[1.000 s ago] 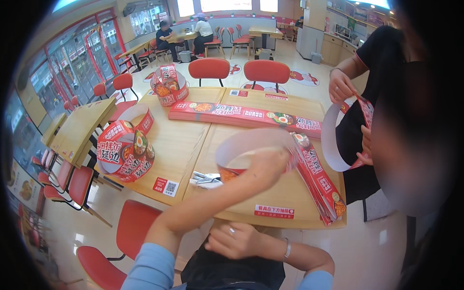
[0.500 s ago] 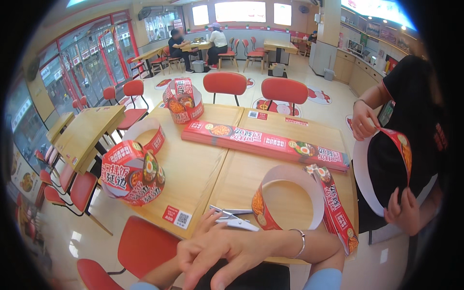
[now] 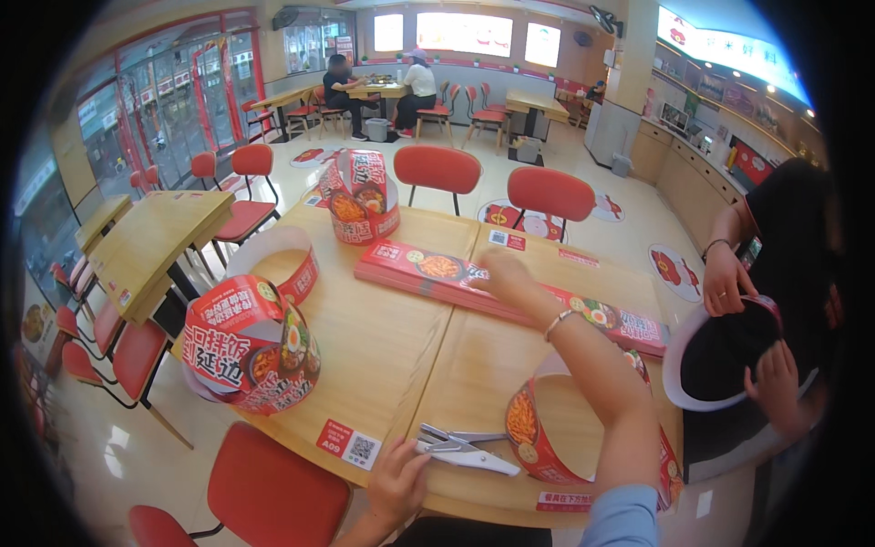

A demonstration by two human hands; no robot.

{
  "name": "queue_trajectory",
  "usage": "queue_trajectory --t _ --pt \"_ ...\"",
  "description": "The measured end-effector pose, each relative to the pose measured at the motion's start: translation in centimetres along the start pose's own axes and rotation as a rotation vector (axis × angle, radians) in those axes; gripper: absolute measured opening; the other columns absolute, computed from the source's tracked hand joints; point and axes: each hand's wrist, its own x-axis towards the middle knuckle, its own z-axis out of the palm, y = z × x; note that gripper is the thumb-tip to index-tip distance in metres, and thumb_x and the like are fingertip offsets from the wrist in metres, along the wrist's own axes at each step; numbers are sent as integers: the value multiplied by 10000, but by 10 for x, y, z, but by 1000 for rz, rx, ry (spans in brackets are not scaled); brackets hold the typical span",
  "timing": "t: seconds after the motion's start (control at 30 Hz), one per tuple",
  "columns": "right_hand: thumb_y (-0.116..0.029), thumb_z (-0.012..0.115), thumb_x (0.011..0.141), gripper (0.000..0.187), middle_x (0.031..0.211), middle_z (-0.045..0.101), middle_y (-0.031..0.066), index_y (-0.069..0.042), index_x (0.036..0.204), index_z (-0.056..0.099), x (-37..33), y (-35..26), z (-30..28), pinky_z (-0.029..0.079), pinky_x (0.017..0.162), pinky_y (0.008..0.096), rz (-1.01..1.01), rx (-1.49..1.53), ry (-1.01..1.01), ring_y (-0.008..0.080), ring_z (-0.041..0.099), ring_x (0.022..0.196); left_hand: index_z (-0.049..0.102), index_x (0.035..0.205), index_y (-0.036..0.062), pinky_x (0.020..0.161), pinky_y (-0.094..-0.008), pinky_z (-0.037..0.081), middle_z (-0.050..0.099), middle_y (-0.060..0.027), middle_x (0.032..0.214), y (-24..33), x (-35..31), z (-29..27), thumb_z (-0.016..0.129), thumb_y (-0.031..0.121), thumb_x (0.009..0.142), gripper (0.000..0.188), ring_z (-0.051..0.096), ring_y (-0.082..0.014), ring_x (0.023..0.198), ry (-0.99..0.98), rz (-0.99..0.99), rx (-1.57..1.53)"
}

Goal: The person assembles red promotional paper displays at a table. They fold printed paper strips into circular shapes, apply adhesive with a handheld dispenser, and place the finished rings on the table. A coworker across the table performs similar assembly actions.

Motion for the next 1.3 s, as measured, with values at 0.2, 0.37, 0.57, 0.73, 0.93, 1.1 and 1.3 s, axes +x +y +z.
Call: queue_trajectory --t 0.2,0.37,0.57,0.73,0.93,1.1,1.3 --pt "-322 861 622 552 1009 691 170 21 1013 678 7 131 51 518 781 364 308 -44 -216 279 659 914 674 981 64 914 -434 486 614 -152 1147 4 2 3 699 66 756 226 582 -341 1101 40 -23 -26" --pt "-281 888 581 449 905 710 134 -16 902 720 -1 37 -10 516 737 338 484 165 -70 232 664 840 669 1029 57 955 -441 471 576 -190 1220 -13 -13 9 664 31 785 245 543 -380 1145 -37 -4 -53" --pt "-271 880 596 362 807 704 110 -27 803 712 10 163 29 514 714 342 366 -18 -178 207 662 799 646 1078 50 964 -448 464 554 -196 1244 -1 -6 5 659 22 802 278 527 -394 1158 -105 -39 -131" --pt "-198 732 729 184 817 689 161 -47 830 700 25 149 31 513 714 402 384 16 -151 302 663 802 636 1114 49 989 -459 445 554 -186 1257 -6 -9 5 645 32 813 302 516 -384 1191 -48 -23 -73" --pt "-147 680 814 135 830 673 184 -41 884 636 15 104 -12 501 723 435 232 -81 348 359 644 809 647 1045 64 950 -441 460 579 -167 1185 11 7 0 714 40 735 318 548 -381 1136 36 -110 -70" --pt "-153 632 883 150 765 642 167 -30 962 598 -19 -56 -119 504 637 388 -214 335 423 351 638 709 418 1359 3 1129 -410 305 386 -186 1454 6 24 -28 720 190 825 642 348 -309 1378 48 -490 -1034" --pt "-151 679 776 308 743 619 58 -108 1072 607 -185 -200 -176 464 469 365 -836 63 32 223 625 586 283 1449 30 1093 -400 352 460 -149 1390 54 76 -114 646 359 898 738 423 -261 1309 -193 -493 -2209"
